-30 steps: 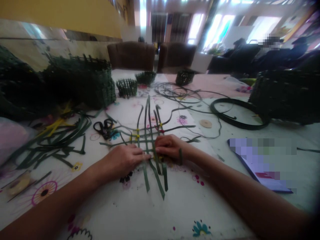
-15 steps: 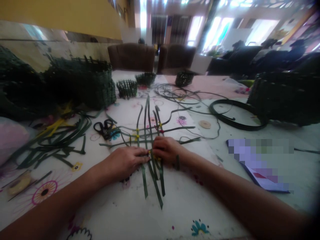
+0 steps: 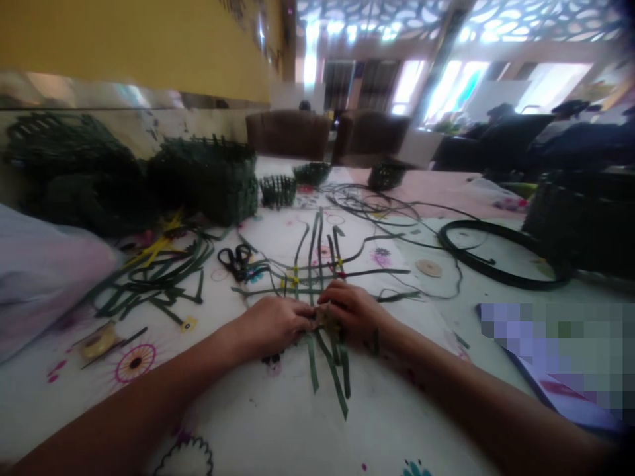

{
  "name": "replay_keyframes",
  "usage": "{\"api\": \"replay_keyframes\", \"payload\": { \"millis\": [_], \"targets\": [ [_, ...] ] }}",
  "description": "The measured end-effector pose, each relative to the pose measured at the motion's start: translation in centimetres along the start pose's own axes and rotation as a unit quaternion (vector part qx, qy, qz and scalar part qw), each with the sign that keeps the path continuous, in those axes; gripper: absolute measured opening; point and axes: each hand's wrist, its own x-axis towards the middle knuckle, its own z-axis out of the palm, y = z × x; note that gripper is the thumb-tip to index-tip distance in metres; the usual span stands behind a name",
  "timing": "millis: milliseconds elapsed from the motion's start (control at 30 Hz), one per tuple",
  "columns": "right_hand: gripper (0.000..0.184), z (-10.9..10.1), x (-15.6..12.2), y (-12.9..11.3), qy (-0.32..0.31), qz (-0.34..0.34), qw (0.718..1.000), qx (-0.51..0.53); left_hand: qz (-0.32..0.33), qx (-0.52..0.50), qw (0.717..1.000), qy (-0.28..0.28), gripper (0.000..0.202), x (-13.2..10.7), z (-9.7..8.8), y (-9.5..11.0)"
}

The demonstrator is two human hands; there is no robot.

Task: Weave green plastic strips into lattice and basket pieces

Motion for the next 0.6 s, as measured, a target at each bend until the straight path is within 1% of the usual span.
{"api": "replay_keyframes", "payload": {
  "millis": [67,133,200,233,300,367,400,500,600],
  "targets": [
    [0.021,0.0,0.0,-0.3,0.024,-0.002,1.0,-0.005,-0.006,0.002,1.0,0.0,0.025,0.0,-0.1,0.2],
    [0.024,0.1,0.0,-0.5,0.061,-0.011,0.998,-0.019,-0.008,0.01,1.0,-0.006,0.026,0.0,-0.2,0.3],
    [0.026,0.3,0.3,-0.7,0.096,-0.021,0.993,-0.057,-0.01,0.017,1.0,-0.011,0.026,-0.1,-0.2,0.3],
    [0.026,0.4,0.4,-0.6,0.102,-0.025,0.99,-0.091,-0.012,0.019,1.0,-0.011,0.026,-0.1,-0.2,0.3],
    [0.028,0.9,0.9,-0.3,0.08,-0.017,0.981,-0.177,-0.015,0.021,1.0,-0.013,0.026,-0.1,-0.1,0.3],
    [0.037,1.4,1.3,0.2,0.029,0.02,0.967,-0.251,-0.014,0.021,1.0,-0.016,0.026,-0.1,0.1,0.2],
    [0.043,1.6,1.4,0.4,0.004,0.043,0.961,-0.272,-0.014,0.02,1.0,-0.017,0.025,-0.1,0.2,0.1],
    [0.052,2.2,1.7,0.9,-0.045,0.088,0.951,-0.294,-0.017,0.012,1.0,-0.018,0.024,-0.1,0.3,0.0],
    [0.051,2.2,1.8,0.8,-0.057,0.089,0.949,-0.298,-0.023,0.006,0.999,-0.026,0.024,-0.1,0.1,0.2]
  ]
}}
